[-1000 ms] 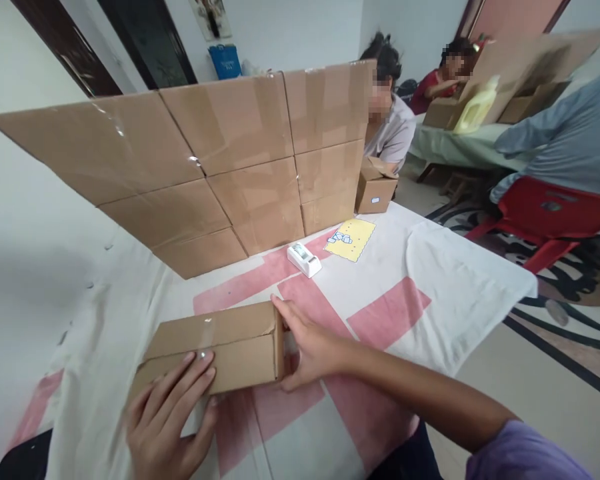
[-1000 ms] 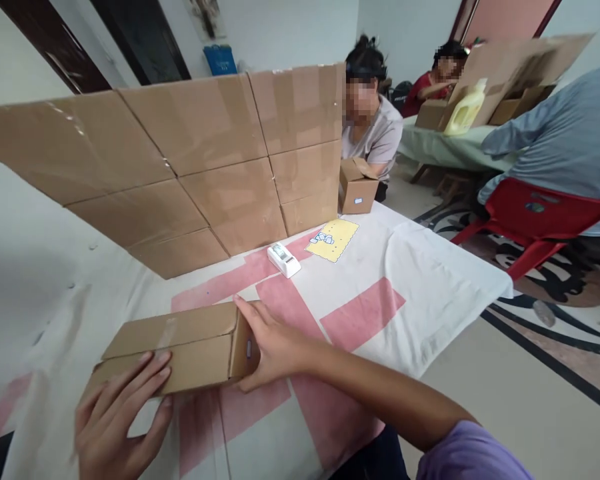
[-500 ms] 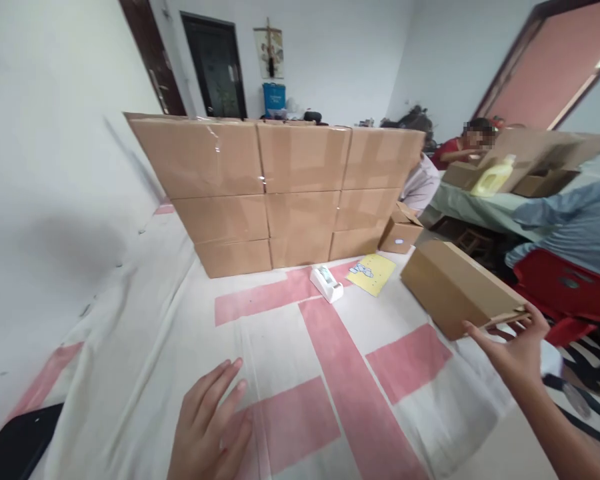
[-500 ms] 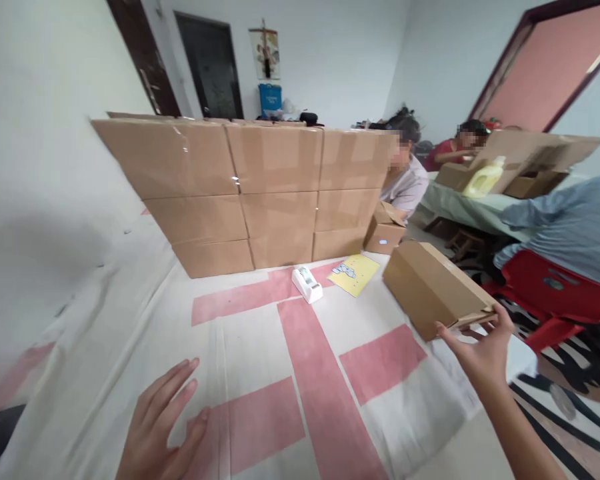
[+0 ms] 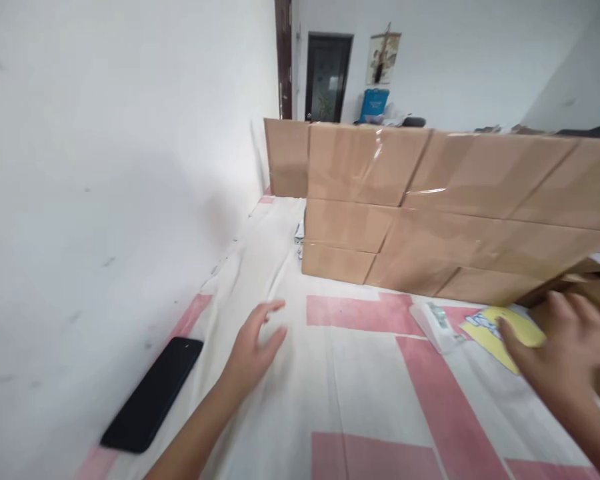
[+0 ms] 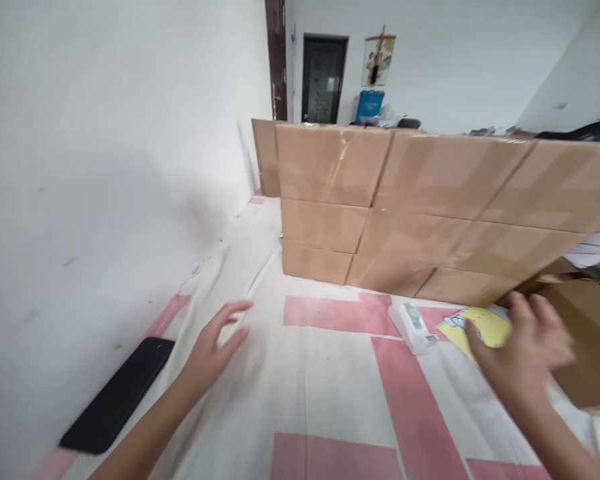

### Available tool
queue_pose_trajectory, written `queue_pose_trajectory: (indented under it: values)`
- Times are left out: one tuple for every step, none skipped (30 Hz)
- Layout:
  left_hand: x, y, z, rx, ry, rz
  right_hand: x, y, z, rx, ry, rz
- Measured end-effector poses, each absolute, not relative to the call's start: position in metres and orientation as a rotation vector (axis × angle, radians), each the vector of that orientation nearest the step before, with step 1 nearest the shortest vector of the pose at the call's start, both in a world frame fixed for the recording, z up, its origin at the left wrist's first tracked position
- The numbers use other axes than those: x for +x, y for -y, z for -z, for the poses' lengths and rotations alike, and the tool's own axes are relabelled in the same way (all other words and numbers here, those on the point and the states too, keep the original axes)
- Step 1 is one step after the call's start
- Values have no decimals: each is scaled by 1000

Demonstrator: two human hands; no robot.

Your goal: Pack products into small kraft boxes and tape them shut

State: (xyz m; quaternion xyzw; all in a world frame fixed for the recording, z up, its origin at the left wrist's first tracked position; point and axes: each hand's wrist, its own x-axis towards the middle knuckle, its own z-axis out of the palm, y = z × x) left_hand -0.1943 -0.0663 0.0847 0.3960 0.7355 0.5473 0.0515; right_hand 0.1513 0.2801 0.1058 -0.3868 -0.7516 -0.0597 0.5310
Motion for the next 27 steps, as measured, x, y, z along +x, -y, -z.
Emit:
queue_pose_trajectory:
  values:
    - [-211,46,-80,1074,-2256,-1706,107,-263,-104,-812,1980,150]
    - [-226,25,-72,991,-2283,-1722,61,-243,-103,-670,2121,111]
    - [-239,5,-62,917,-2305,-1727,15,-222,-103,-554,2214,87]
    - [-249,-11,-50,856,-2317,-1724,-30,-200,-103,-408,2310,63]
    - [-257,-23,-39,821,-2315,-1717,-74,-179,-103,-264,2410,46]
    - [-263,-32,-29,818,-2297,-1704,-114,-160,-104,-151,2505,40]
    - [-267,-36,-20,811,-2279,-1698,-153,-144,-104,-51,2603,40]
    - [-269,-37,-13,799,-2264,-1696,-189,-132,-104,25,2678,49]
    - [-270,-36,-8,784,-2252,-1697,-222,-125,-104,44,2735,65]
    - [-270,-34,-5,762,-2242,-1701,-254,-121,-105,1,2794,88]
    - [-270,-32,-3,741,-2234,-1705,-283,-122,-106,-86,2847,124]
    - [-271,-31,-2,724,-2225,-1709,-310,-126,-108,-230,2884,168]
    - [-271,-31,-1,712,-2216,-1713,-334,-133,-111,-407,2908,215]
    - [-272,-31,-1,705,-2208,-1717,-355,-142,-116,-600,2913,261]
    - [-272,-33,-1,700,-2201,-1722,-372,-152,-121,-785,2890,299]
    - [-273,-35,0,698,-2196,-1730,-385,-163,-128,-938,2836,324]
    - [-273,-36,0,696,-2193,-1739,-394,-174,-135,-1032,2759,335]
    - [-274,-38,0,696,-2191,-1749,-399,-184,-142,-1065,2667,331]
    - [-274,-38,0,696,-2192,-1759,-401,-193,-148,-1052,2574,313]
    - [-274,-38,0,693,-2199,-1770,-401,-201,-153,-1019,2488,283]
    - [-275,-36,0,685,-2216,-1779,-400,-207,-156,-987,2417,243]
    - [-275,-35,-1,672,-2243,-1786,-398,-211,-157,-970,2363,195]
    - [-275,-33,-1,656,-2280,-1788,-397,-214,-156,-973,2324,142]
    - [-276,-31,-2,642,-2326,-1783,-396,-216,-154,-989,2294,87]
    - [-277,-30,-3,636,-2373,-1766,-395,-216,-150,-1010,2271,34]
    - [-280,-31,-5,647,-2419,-1736,-395,-216,-147,-1026,2251,-11]
    - [-285,-34,-7,678,-2457,-1695,-394,-214,-143,-1031,2235,-43]
